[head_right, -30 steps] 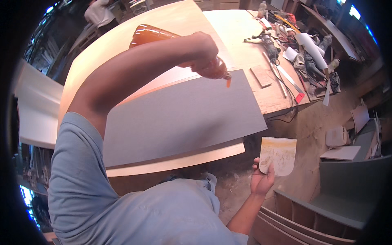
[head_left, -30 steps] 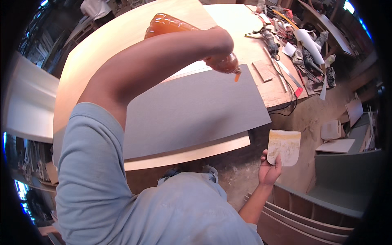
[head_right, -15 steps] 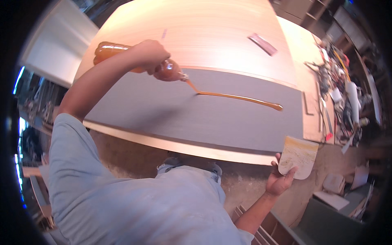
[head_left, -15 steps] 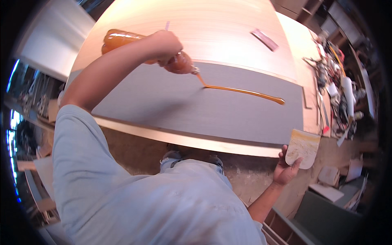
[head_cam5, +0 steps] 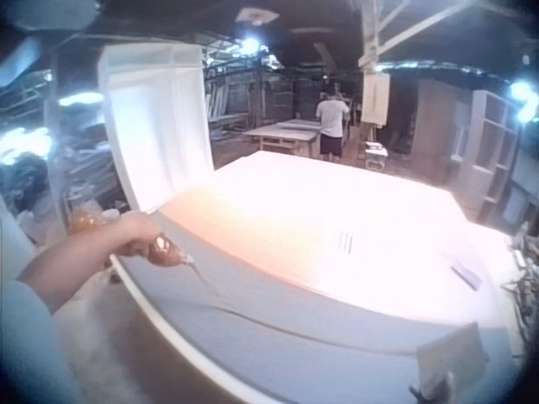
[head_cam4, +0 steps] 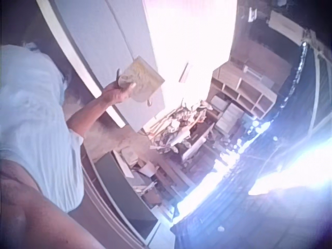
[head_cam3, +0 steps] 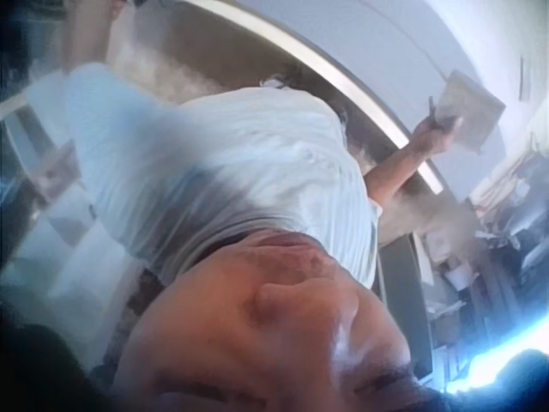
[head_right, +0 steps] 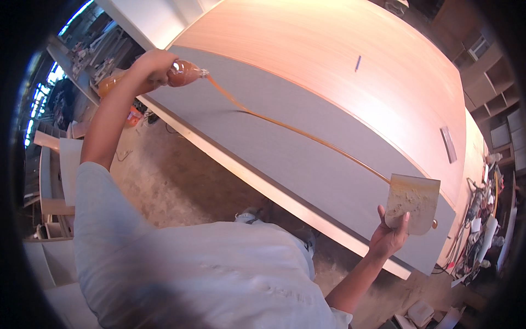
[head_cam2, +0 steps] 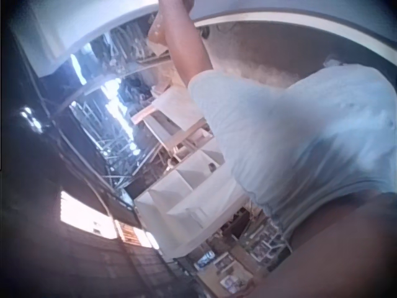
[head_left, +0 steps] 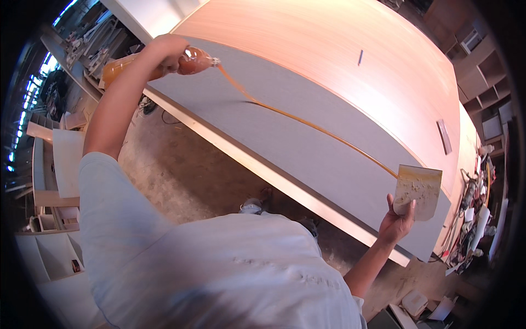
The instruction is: The person pours a liquid adhesive from a bottle onto a laminate sheet and spreads it across the surface with a handheld scraper.
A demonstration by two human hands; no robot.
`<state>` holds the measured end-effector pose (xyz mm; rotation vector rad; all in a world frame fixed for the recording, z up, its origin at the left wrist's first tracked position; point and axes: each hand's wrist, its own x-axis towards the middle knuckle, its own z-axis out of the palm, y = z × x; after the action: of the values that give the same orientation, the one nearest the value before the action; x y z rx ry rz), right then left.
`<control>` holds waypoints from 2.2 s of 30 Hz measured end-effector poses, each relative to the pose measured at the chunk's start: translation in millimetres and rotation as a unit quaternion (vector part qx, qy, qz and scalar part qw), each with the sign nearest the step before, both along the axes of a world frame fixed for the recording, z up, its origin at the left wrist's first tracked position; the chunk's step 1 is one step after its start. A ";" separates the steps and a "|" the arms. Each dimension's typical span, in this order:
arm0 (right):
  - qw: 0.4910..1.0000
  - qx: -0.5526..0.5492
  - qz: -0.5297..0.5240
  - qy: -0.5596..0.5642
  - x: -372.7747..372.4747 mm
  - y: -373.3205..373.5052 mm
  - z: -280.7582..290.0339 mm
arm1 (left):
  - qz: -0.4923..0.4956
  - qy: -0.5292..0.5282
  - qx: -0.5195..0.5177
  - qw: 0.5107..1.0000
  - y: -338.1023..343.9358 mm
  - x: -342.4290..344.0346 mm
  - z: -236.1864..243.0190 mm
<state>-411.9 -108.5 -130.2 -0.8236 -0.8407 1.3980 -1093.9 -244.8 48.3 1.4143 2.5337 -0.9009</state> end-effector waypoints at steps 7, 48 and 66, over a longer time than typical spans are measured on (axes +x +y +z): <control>0.998 -0.009 0.002 -0.057 -64.4 -3.1 10.0 | 0.084 0.124 0.002 0.989 -64.1 -117.8 31.9; 0.883 0.254 0.082 -0.387 167.6 68.7 -12.7 | -0.159 -0.484 0.573 0.643 129.1 384.7 66.4; 0.710 0.350 0.045 -0.609 397.3 107.3 -88.1 | -0.270 -0.822 0.306 0.397 480.2 1161.8 -163.0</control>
<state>-14.6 -1.3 -218.4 -1.0355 -2.2700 0.2981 67.9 235.4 -114.7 1.6288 0.6165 1.2327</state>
